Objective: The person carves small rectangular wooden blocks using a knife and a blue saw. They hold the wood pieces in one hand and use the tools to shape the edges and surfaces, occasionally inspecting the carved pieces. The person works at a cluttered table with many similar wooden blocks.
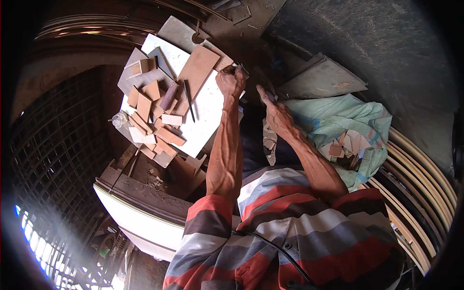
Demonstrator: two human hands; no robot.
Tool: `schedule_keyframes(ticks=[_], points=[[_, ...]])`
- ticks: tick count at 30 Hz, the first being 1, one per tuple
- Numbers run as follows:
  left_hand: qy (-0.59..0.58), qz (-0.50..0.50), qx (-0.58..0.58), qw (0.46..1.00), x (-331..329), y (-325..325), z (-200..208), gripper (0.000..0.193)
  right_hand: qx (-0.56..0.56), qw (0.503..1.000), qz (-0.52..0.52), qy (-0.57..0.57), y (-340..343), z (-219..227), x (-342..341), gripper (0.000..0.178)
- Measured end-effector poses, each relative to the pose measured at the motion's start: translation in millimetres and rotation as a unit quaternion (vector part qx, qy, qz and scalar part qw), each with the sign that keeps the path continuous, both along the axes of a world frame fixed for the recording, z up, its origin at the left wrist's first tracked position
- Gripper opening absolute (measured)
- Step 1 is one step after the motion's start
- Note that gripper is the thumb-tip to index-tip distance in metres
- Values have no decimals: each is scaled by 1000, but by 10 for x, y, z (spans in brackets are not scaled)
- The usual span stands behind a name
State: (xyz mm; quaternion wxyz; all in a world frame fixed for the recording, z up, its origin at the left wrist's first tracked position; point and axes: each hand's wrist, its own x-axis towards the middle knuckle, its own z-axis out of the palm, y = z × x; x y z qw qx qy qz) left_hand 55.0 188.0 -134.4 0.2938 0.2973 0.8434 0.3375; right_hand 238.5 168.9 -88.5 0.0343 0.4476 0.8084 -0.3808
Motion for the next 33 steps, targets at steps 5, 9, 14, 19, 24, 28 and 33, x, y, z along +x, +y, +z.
schedule_keyframes(ticks=[5, 9, 14, 19, 24, 28, 33], points=[[-33, -15, -17, 999, -16, 5, -13, 27, -23, 999, 10, 23, 202, -323, -178, 83], [-31, -3, -13, 999, -5, -12, 1, 27, 138, 983, 117, 16, 70, -301, 174, 61], [-24, -11, -21, 999, -2, 32, 50, 26, 399, 836, 325, -189, 19, -699, 152, 46], [4, -7, -7, 1000, -7, -6, 9, 26, 165, 896, 311, -270, 71, -423, 38, 55], [-14, -6, -6, 1000, 9, 31, 19, 25, -86, 988, 29, -126, 381, 151, -358, 67], [-1, 2, -14, 1000, 9, 13, 38, 26, -60, 994, 11, -94, 133, 402, -188, 68], [-21, 1, -20, 1000, 49, 57, 77, 27, -88, 992, -23, -93, 432, 109, -495, 71]])
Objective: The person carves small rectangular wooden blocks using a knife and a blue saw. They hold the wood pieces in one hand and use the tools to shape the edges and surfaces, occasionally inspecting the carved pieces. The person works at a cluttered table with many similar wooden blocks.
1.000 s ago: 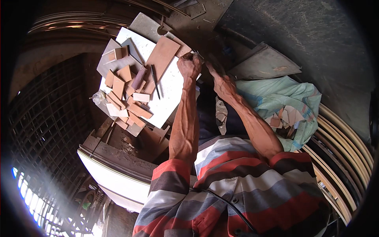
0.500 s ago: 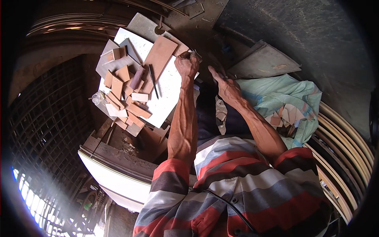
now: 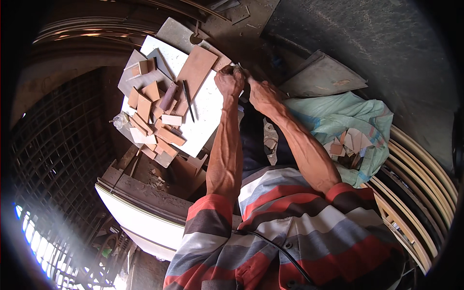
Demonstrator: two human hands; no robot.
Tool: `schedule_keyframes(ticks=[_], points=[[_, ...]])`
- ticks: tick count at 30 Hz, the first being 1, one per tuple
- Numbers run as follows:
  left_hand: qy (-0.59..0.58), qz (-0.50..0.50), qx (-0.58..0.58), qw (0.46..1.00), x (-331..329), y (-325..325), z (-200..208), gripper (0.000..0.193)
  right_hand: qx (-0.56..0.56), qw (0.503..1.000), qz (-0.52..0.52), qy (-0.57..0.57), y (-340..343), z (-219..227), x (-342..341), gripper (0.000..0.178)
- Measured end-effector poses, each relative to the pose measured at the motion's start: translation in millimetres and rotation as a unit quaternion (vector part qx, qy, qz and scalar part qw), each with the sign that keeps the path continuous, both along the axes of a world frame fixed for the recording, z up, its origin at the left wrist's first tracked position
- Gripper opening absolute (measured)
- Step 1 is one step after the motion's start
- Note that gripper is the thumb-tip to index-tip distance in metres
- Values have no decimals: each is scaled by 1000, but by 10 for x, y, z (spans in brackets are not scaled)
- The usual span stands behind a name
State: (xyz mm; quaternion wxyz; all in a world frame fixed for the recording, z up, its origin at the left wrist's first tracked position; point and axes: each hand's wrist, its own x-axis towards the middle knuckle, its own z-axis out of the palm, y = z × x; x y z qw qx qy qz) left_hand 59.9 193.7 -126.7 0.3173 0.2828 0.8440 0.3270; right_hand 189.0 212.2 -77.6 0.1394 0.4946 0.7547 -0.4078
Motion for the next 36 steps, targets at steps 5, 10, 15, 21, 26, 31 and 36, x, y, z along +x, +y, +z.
schedule_keyframes(ticks=[5, 10, 15, 21, 26, 31, 36], points=[[39, -5, 1, 999, -53, -70, -43, 29, 86, 993, 42, 64, -255, 80, 349, 74], [2, -10, -2, 1000, -44, -19, -7, 29, 60, 994, 89, 29, -174, -266, 330, 75], [9, 2, 7, 1000, -59, -3, -36, 28, 251, 952, 42, 167, -558, -610, 757, 68], [-15, -9, -8, 1000, -30, -3, 5, 28, 178, 963, 199, -22, -367, -544, 515, 75], [13, 10, 0, 1000, -52, -56, -91, 28, 125, 984, 20, 128, -429, -222, 624, 75], [-9, 3, 4, 1000, -22, -70, -109, 28, -16, 987, 150, -53, -92, -73, 220, 78], [28, 1, 12, 1000, -55, -67, -85, 28, 116, 986, 32, 115, -430, -164, 575, 74]])
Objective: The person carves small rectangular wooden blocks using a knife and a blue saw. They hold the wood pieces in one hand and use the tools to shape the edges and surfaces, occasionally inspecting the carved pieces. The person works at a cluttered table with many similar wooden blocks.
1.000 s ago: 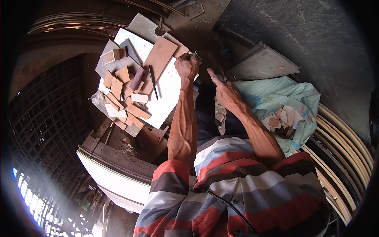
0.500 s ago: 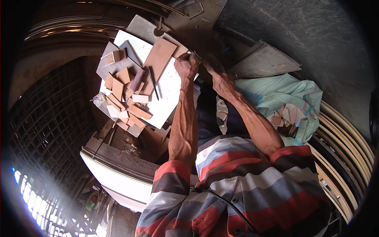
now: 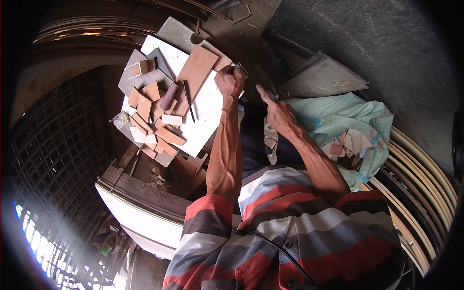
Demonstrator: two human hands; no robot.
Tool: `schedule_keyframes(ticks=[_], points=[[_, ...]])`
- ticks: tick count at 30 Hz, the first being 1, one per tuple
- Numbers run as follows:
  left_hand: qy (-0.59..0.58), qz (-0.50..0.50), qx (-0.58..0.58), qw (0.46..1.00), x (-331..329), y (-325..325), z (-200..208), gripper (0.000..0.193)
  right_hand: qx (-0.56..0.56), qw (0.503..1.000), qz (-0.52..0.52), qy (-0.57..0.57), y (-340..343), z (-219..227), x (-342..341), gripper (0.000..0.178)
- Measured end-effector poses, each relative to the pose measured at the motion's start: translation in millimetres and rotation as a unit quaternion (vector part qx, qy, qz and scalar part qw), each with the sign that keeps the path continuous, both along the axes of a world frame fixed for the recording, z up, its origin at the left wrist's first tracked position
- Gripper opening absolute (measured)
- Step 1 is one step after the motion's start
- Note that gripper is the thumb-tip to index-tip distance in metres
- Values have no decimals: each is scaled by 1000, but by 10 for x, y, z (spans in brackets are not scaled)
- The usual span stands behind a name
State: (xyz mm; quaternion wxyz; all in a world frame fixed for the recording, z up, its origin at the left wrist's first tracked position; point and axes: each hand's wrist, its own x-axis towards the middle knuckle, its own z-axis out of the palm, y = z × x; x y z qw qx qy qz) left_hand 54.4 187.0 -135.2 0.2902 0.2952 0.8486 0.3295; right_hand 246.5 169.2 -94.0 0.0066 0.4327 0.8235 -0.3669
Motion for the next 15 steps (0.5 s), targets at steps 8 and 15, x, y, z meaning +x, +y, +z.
schedule_keyframes(ticks=[8, 15], points=[[5, -10, -6, 1000, -21, 26, 39, 28, -60, 997, 2, -40, 17, 148, 23, 74], [-22, -6, -23, 999, 21, 4, 55, 29, -41, 999, -22, -12, 213, 91, -225, 63]])
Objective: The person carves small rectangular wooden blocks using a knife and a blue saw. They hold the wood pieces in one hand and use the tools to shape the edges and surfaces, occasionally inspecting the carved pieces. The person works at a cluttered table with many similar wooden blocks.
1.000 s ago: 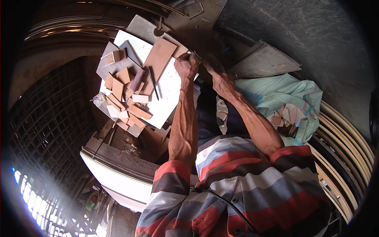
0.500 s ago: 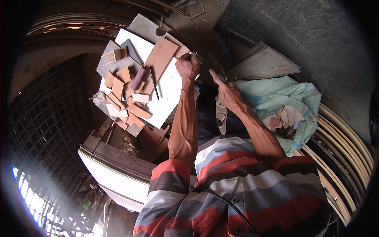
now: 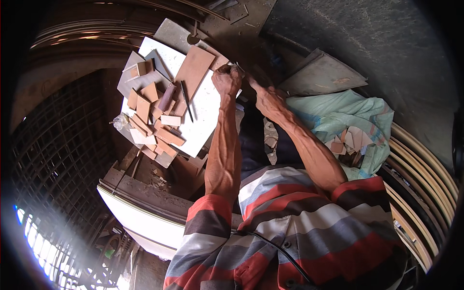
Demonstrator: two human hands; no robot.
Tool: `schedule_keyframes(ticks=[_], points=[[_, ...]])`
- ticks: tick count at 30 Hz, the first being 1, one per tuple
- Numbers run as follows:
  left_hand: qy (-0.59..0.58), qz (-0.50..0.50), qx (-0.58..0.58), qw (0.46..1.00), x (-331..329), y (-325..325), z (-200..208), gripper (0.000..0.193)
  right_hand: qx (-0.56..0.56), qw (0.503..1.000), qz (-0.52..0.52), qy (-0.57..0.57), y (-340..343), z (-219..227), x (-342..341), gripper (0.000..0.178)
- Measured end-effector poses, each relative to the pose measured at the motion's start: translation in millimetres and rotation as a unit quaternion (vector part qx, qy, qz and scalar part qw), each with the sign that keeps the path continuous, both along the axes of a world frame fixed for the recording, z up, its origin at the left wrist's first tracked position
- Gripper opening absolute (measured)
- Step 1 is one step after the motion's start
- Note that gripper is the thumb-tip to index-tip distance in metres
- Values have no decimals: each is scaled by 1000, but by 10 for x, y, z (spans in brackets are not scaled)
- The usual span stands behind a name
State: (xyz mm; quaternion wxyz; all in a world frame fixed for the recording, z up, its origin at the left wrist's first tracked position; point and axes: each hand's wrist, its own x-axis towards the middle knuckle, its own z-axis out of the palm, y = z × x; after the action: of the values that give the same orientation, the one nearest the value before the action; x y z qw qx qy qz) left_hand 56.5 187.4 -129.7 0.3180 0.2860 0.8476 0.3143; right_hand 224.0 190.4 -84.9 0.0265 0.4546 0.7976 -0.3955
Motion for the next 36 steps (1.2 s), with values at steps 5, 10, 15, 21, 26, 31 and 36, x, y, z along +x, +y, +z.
schedule_keyframes(ticks=[5, 10, 15, 21, 26, 31, 36], points=[[7, -10, 5, 1000, -13, 60, -19, 29, 9, 998, 47, -41, 24, -282, 40, 70], [14, -22, -10, 1000, -48, 13, -35, 27, -30, 999, 19, 7, -27, -125, 118, 79], [8, -2, 9, 1000, -44, -8, -63, 27, 15, 999, 49, -12, -75, -56, 185, 71], [12, 1, 1, 1000, -38, -3, -20, 27, 137, 979, 130, -75, -174, -416, 248, 65], [-37, 18, 12, 999, 4, 34, -51, 28, 120, 989, 78, -21, -30, -413, 64, 71], [-5, 17, 6, 1000, 21, 58, 53, 28, 26, 996, 81, -41, -45, -331, 140, 76], [5, 18, 28, 999, 18, 9, 4, 29, 6, 999, 26, -40, -17, -6, 18, 69]])
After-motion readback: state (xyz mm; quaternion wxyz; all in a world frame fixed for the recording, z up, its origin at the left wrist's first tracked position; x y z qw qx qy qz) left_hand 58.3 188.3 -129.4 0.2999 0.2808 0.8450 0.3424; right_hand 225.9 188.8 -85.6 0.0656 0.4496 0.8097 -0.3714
